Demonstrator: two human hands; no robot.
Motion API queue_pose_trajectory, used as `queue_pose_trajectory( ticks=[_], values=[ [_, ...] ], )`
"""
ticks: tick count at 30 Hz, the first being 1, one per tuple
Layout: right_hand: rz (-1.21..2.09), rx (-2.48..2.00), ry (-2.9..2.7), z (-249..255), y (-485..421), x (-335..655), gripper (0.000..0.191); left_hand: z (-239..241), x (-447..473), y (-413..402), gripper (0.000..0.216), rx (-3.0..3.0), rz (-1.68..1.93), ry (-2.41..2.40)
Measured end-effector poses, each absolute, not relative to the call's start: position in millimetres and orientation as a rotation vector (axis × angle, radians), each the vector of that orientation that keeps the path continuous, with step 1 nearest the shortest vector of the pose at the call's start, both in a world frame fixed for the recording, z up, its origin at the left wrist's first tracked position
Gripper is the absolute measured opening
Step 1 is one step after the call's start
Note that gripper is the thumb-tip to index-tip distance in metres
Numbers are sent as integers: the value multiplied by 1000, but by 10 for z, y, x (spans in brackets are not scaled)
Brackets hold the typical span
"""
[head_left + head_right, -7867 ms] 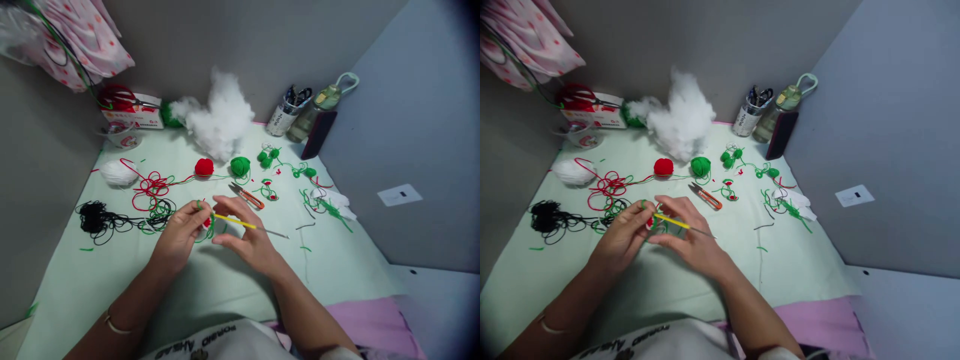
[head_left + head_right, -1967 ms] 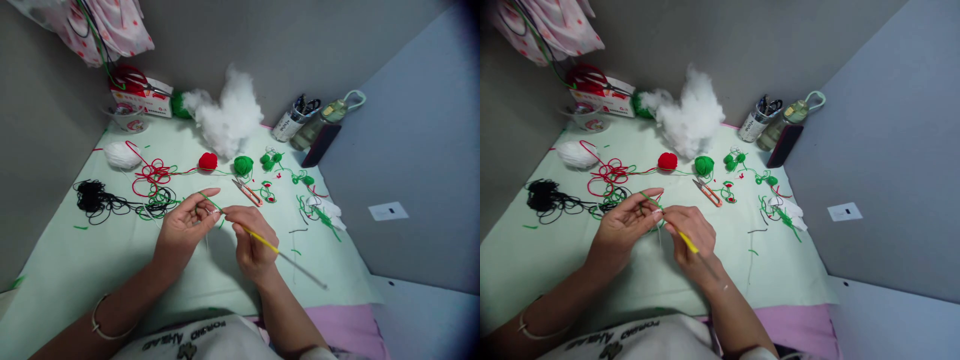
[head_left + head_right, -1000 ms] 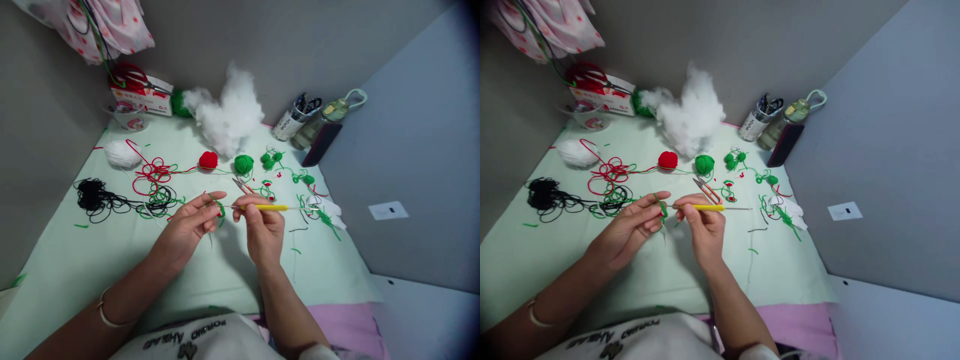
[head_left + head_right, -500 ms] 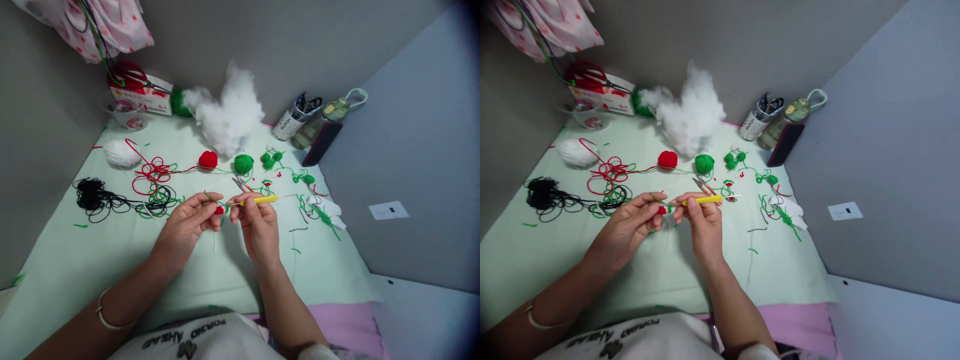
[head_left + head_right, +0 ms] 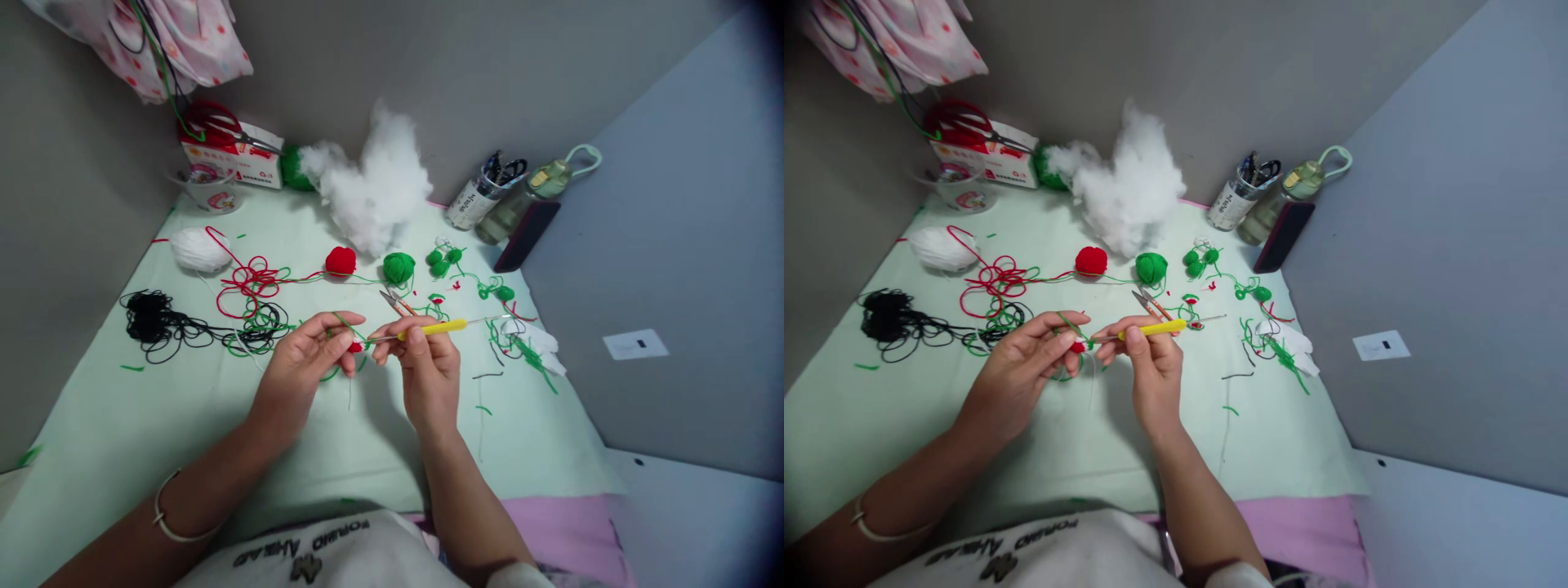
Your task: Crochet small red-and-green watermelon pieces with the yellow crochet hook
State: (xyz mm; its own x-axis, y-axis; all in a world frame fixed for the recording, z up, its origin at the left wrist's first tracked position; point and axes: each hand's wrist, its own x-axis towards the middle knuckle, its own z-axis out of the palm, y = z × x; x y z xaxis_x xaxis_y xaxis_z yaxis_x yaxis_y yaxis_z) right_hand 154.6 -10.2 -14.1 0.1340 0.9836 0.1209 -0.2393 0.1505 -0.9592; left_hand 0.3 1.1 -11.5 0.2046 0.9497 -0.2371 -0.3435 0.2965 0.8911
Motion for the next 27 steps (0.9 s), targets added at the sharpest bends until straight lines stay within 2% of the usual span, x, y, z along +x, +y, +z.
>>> queue_pose_trajectory(
  ticks=[6, 11, 13, 16, 20, 24, 27],
  values=[
    [637, -1034, -1438, -198, -210, 1531, 24, -101, 20, -20, 17, 960, 1131, 1017],
    [208, -1069, -1805, -258, -239, 1542, 37, -108, 52, -6, 39, 689, 1052, 851],
    [228, -1070, -1770, -238, -222, 1547, 32, -107, 40, 22, 41, 532, 945, 768],
    [559, -1063, -1429, -184, -175, 1555, 20, -86, 9, 65, 37, 389, 890, 711],
    [897, -1019, -1136, -146, -119, 1544, 21, -43, -1, 71, 41, 477, 960, 756],
    [861, -1064, -1240, -163, -124, 1511, 16, -44, 46, 35, 38, 638, 995, 837],
    [645, -1090, -1427, -209, -157, 1507, 20, -68, 87, 21, 43, 643, 1037, 854]
  ],
)
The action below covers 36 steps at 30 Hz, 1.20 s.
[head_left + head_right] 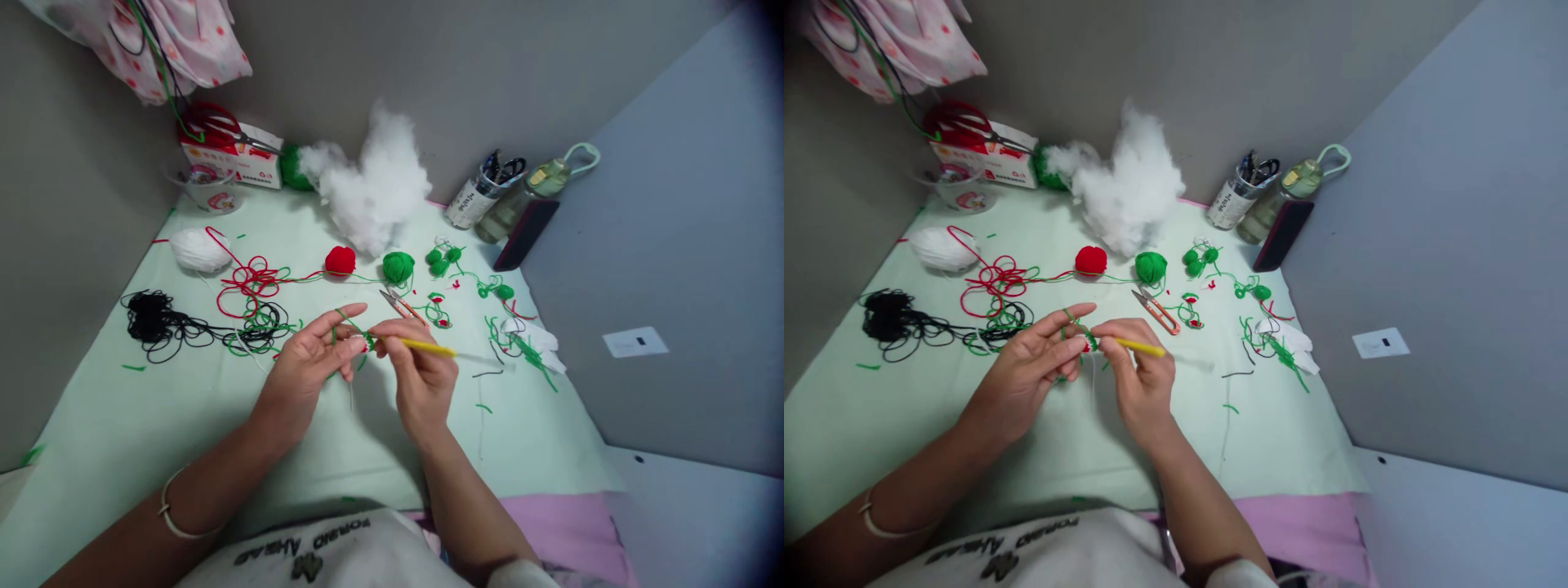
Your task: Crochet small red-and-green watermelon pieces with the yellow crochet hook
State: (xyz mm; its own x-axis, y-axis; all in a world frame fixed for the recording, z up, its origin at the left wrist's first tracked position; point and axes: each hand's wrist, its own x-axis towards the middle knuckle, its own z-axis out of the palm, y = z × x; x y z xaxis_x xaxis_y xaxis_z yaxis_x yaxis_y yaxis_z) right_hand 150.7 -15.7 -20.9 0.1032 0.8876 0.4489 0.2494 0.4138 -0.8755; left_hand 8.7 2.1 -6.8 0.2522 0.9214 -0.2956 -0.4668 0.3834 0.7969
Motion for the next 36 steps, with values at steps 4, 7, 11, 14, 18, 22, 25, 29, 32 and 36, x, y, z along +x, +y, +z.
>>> queue_pose_trajectory(
  ticks=[4, 7, 11, 14, 18, 22, 25, 29, 32, 36],
  values=[
    [398, -1073, -1634, -248, -171, 1546, 29, -99, 92, 41, 38, 427, 935, 741],
    [603, -1093, -1341, -218, -136, 1585, 19, -115, 50, 73, 28, 293, 900, 686],
    [987, -1038, -1074, -186, -95, 1590, 18, -111, 29, 73, 30, 404, 950, 727],
    [1018, -1051, -1118, -202, -97, 1576, 14, -90, 54, 45, 29, 562, 954, 770],
    [1053, -1060, -1045, -219, -88, 1595, 21, -61, 57, 36, 30, 617, 970, 810],
    [1099, -1034, -1043, -190, -83, 1607, 24, -56, 29, 49, 30, 634, 967, 832],
    [1000, -1047, -1115, -165, -126, 1582, 21, -66, 25, 40, 28, 682, 997, 885],
    [659, -1074, -1426, -195, -208, 1545, 22, -96, 50, -1, 30, 765, 1080, 977],
    [337, -1041, -1714, -254, -230, 1538, 31, -121, 71, -19, 41, 755, 1099, 957],
    [256, -1086, -1759, -271, -199, 1555, 28, -137, 54, 27, 42, 475, 935, 794]
  ],
)
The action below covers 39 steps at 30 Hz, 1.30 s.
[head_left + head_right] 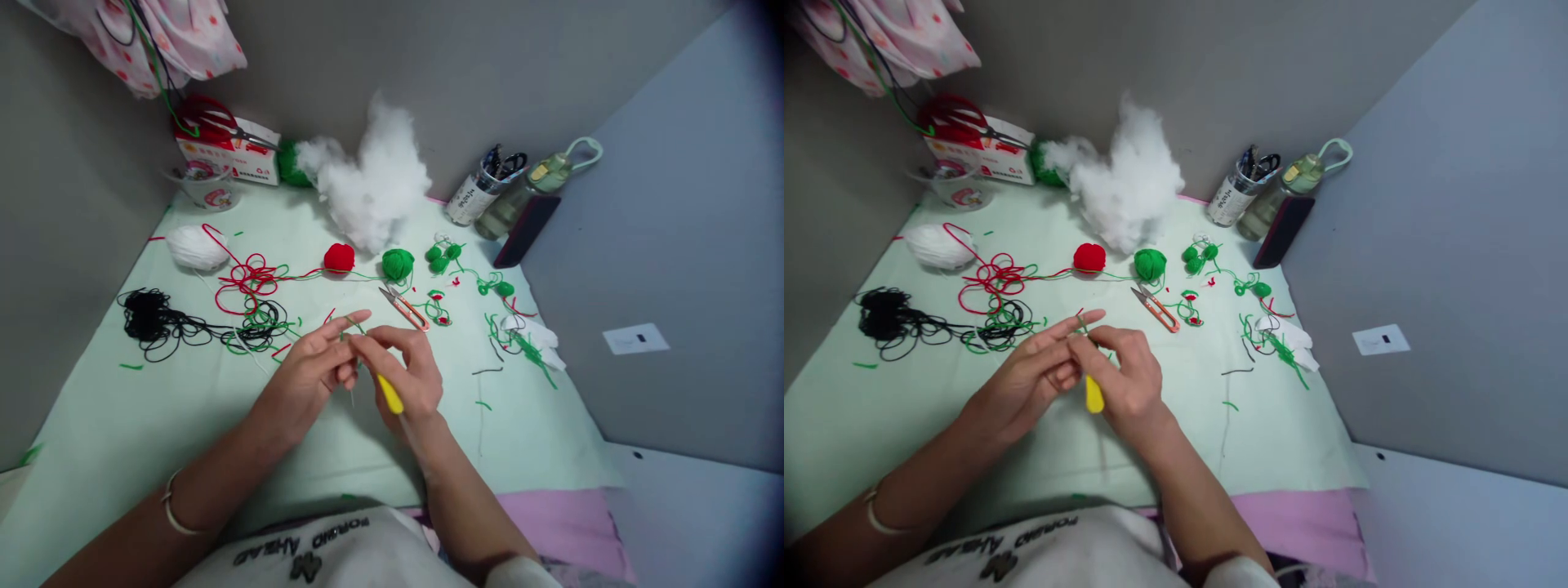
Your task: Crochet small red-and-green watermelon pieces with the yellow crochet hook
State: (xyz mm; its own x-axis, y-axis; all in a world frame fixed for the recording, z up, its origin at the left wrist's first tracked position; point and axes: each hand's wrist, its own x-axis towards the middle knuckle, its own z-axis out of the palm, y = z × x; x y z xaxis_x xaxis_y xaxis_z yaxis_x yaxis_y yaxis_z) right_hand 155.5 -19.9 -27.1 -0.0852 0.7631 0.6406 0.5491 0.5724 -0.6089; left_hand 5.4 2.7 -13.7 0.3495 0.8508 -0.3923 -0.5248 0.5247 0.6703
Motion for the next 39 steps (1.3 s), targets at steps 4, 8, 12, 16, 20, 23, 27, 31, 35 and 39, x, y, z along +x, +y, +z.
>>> queue_pose_trajectory(
  ticks=[4, 8, 12, 16, 20, 23, 27, 31, 35, 39],
  values=[
    [711, -1055, -1300, -204, -140, 1576, 21, -126, 7, 81, 38, 365, 907, 721],
    [858, -1035, -1259, -166, -111, 1550, 18, -104, 23, 52, 35, 508, 933, 757],
    [546, -1088, -1500, -190, -151, 1515, 21, -118, 79, 13, 40, 589, 1011, 820],
    [342, -1105, -1677, -229, -176, 1546, 25, -158, 86, 43, 36, 414, 940, 737],
    [708, -1066, -1261, -216, -123, 1606, 20, -154, 38, 98, 30, 281, 920, 680],
    [978, -998, -1107, -201, -95, 1600, 18, -140, 18, 83, 31, 371, 953, 727],
    [1021, -1031, -1146, -207, -98, 1577, 13, -136, 26, 31, 31, 572, 949, 771],
    [1133, -975, -1013, -212, -76, 1611, 18, -110, 27, 36, 31, 625, 942, 791],
    [1155, -952, -1025, -192, -70, 1622, 22, -83, 13, 50, 30, 641, 958, 825],
    [958, -1034, -1178, -183, -141, 1577, 20, -105, 15, 27, 27, 704, 1002, 873]
  ],
)
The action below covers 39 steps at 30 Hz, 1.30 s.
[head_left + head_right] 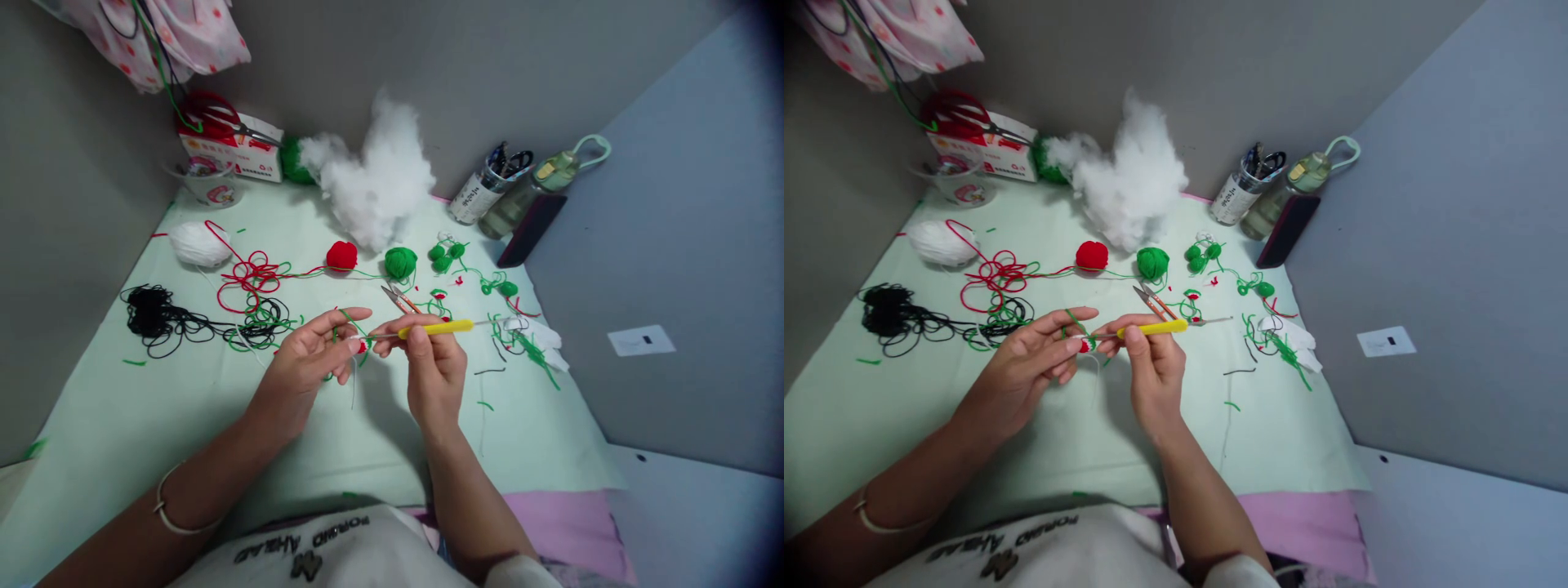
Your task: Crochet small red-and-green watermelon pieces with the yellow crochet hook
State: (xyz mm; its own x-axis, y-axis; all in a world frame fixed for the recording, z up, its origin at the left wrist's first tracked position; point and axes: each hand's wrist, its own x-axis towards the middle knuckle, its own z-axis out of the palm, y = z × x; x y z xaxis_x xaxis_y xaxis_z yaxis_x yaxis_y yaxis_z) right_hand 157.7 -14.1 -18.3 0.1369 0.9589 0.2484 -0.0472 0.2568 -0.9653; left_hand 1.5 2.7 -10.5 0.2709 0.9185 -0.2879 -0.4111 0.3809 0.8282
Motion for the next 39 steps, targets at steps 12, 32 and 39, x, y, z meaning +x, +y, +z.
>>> queue_pose_trajectory(
  ticks=[12, 32, 39],
  values=[
    [541, -1045, -1468, -237, -165, 1564, 21, -155, 22, 54, 33, 369, 901, 723],
    [930, -1061, -1119, -169, -105, 1594, 21, -95, 21, 93, 30, 317, 942, 719],
    [1053, -1058, -1091, -209, -92, 1598, 20, -79, 53, 46, 32, 562, 957, 776]
  ],
)
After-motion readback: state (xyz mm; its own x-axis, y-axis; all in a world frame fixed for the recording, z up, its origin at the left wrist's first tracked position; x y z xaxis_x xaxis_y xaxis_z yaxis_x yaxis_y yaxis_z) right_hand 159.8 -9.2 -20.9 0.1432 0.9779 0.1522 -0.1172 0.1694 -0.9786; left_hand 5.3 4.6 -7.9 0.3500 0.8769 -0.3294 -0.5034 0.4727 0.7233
